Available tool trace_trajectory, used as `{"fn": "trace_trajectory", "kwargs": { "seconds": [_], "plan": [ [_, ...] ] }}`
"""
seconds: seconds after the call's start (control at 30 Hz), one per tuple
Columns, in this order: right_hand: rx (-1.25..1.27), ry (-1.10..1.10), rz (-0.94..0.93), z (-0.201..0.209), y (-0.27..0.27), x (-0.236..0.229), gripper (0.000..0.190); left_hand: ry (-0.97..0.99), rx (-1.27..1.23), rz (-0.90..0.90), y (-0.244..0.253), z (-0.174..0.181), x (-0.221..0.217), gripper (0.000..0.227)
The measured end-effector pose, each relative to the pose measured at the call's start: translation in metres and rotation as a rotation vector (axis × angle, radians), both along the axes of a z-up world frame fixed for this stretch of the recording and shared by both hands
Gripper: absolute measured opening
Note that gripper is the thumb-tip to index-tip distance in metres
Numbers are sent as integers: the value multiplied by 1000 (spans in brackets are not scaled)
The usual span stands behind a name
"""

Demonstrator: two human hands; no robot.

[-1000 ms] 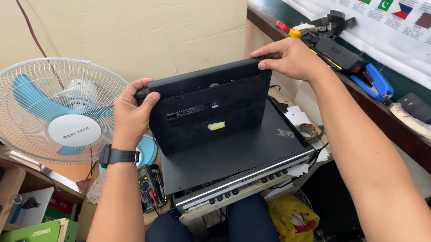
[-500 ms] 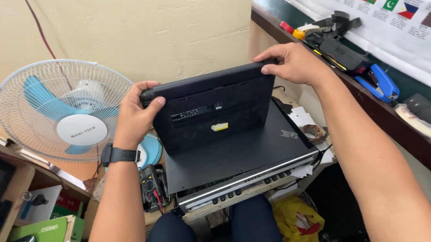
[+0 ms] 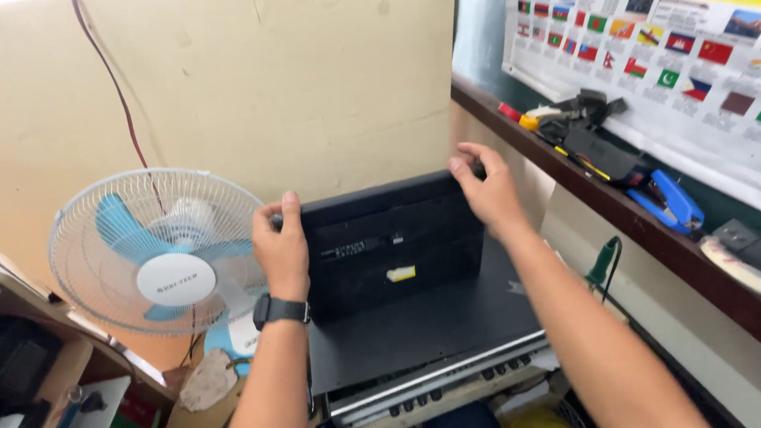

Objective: The person handles a black laptop, opening and closing it, then picks up a multimeter and its probes. They organize various tools and cables into a black plastic tray and place it on the laptop. Finally, they place an orange container and a yellow box on top of the laptop.

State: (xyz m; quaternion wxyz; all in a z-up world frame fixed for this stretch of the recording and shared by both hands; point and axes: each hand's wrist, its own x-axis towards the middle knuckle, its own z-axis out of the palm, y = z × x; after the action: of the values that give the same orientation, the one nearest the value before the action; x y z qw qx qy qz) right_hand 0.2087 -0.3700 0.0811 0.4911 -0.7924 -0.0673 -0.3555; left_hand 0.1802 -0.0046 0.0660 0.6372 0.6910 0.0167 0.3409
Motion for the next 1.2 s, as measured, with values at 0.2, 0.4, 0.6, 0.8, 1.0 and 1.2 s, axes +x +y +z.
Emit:
{"fn": "trace_trajectory", "kwargs": {
  "seconds": [0.2,0.4,0.6,0.8,1.0,1.2],
  "plan": [
    [312,136,-98,9,30,-18,53,96,-82,86,-1,-16,20,54],
    [378,15,-160,-2,34,-8,49,88,-87,136,-3,-15,21,45],
    [374,96,-174,-6,26,-2,50,118,29,174,2,-17,23,42],
    [335,96,-153,2,25,-13,48,62,14,112,0,-14,17,42],
    [320,88,-147,3,26,-18,48,64,26,106,0,-18,20,41],
    [344,117,-75,12,31,-43,58,14,51,49,12,-28,15,45]
  ]
}}
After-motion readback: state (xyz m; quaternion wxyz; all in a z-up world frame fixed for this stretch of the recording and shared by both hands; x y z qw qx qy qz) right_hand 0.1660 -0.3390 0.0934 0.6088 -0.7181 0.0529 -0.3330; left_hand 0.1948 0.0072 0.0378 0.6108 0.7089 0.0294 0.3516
